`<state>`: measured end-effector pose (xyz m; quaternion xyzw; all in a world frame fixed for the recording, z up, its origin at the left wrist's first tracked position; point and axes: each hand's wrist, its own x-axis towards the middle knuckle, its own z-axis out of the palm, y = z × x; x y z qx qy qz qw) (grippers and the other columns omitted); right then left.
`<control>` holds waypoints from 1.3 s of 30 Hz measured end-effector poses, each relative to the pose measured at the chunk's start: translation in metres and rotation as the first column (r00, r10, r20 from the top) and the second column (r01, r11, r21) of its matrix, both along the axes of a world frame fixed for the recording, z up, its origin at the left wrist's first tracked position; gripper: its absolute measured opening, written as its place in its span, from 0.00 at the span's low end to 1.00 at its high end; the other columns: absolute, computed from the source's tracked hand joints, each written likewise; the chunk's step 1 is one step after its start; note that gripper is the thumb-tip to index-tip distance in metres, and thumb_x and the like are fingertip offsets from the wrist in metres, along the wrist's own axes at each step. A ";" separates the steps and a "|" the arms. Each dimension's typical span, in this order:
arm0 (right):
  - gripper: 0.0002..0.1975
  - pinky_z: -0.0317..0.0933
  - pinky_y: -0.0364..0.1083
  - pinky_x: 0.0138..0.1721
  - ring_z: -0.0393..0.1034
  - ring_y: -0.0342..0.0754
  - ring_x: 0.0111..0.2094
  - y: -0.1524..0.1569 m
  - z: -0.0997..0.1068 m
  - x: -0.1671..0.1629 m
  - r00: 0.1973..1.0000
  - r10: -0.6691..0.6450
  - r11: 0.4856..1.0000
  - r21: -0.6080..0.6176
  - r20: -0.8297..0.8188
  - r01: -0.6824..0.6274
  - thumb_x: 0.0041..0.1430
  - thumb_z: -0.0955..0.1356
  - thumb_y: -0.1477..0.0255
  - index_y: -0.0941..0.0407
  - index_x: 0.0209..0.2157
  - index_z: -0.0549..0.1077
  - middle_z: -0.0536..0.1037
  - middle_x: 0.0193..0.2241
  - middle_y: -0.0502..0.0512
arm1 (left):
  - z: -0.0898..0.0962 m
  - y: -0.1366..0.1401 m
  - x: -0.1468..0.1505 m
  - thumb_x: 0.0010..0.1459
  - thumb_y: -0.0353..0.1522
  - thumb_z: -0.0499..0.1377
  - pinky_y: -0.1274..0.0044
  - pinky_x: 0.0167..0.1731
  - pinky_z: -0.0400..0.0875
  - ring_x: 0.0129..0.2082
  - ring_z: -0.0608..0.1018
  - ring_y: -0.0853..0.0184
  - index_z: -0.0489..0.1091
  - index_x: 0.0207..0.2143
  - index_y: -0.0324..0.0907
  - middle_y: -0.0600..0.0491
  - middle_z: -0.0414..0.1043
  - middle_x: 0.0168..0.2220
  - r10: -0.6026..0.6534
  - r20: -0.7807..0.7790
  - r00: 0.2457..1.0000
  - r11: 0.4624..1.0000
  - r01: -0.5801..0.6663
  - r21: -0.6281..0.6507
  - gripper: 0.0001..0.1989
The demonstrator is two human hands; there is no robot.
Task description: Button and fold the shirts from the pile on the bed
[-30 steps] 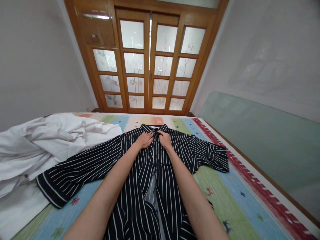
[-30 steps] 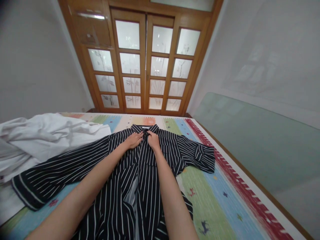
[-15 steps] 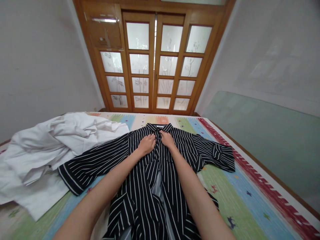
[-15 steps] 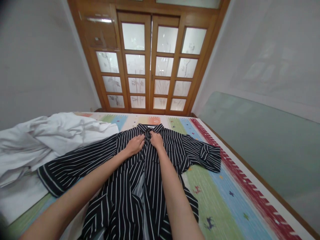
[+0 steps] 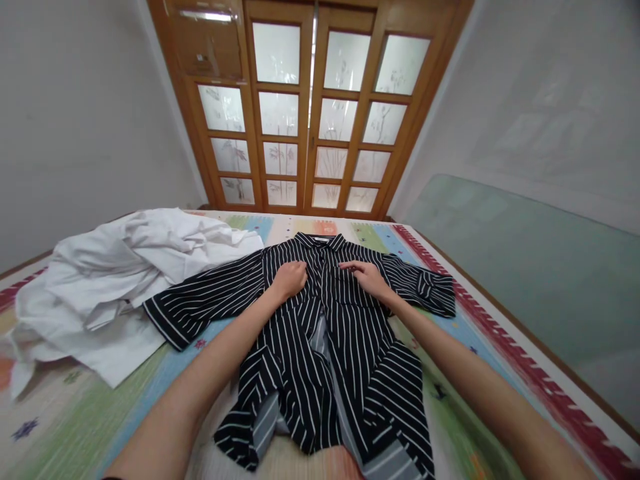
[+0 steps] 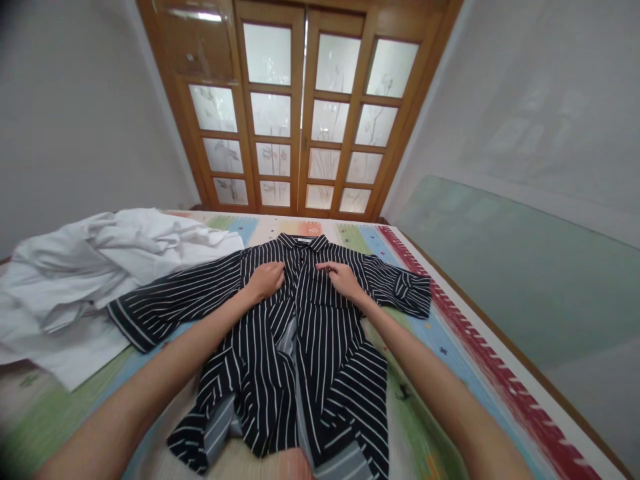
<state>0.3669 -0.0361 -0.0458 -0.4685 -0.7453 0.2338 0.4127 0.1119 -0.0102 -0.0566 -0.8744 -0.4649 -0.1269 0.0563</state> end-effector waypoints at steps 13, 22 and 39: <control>0.30 0.49 0.64 0.64 0.57 0.62 0.64 -0.209 -0.009 0.097 0.934 0.191 0.958 -0.264 0.302 -0.110 0.53 0.68 0.67 0.52 0.59 0.69 0.63 0.63 0.61 | 0.010 -0.145 -0.151 0.61 0.35 0.50 0.58 0.59 0.63 0.58 0.70 0.55 0.69 0.54 0.42 0.47 0.71 0.57 0.076 0.242 0.967 0.985 -0.036 -0.167 0.20; 0.14 0.62 0.55 0.53 0.71 0.54 0.47 -0.209 -0.012 0.058 0.965 -0.046 0.992 -0.099 0.257 0.073 0.55 0.66 0.72 0.54 0.44 0.76 0.78 0.44 0.58 | 0.001 -0.255 -0.169 0.52 0.52 0.60 0.53 0.61 0.57 0.66 0.56 0.46 0.61 0.63 0.48 0.44 0.54 0.67 -0.007 0.135 0.991 0.905 0.064 -0.421 0.39; 0.12 0.66 0.45 0.30 0.71 0.48 0.29 -0.236 0.054 0.085 0.878 -0.470 0.883 -0.022 -0.092 0.470 0.45 0.72 0.65 0.53 0.26 0.65 0.78 0.30 0.53 | 0.064 -0.229 -0.153 0.39 0.50 0.67 0.75 0.27 0.75 0.28 0.77 0.64 0.69 0.34 0.42 0.55 0.74 0.27 0.551 0.817 0.171 0.832 -0.035 -0.554 0.26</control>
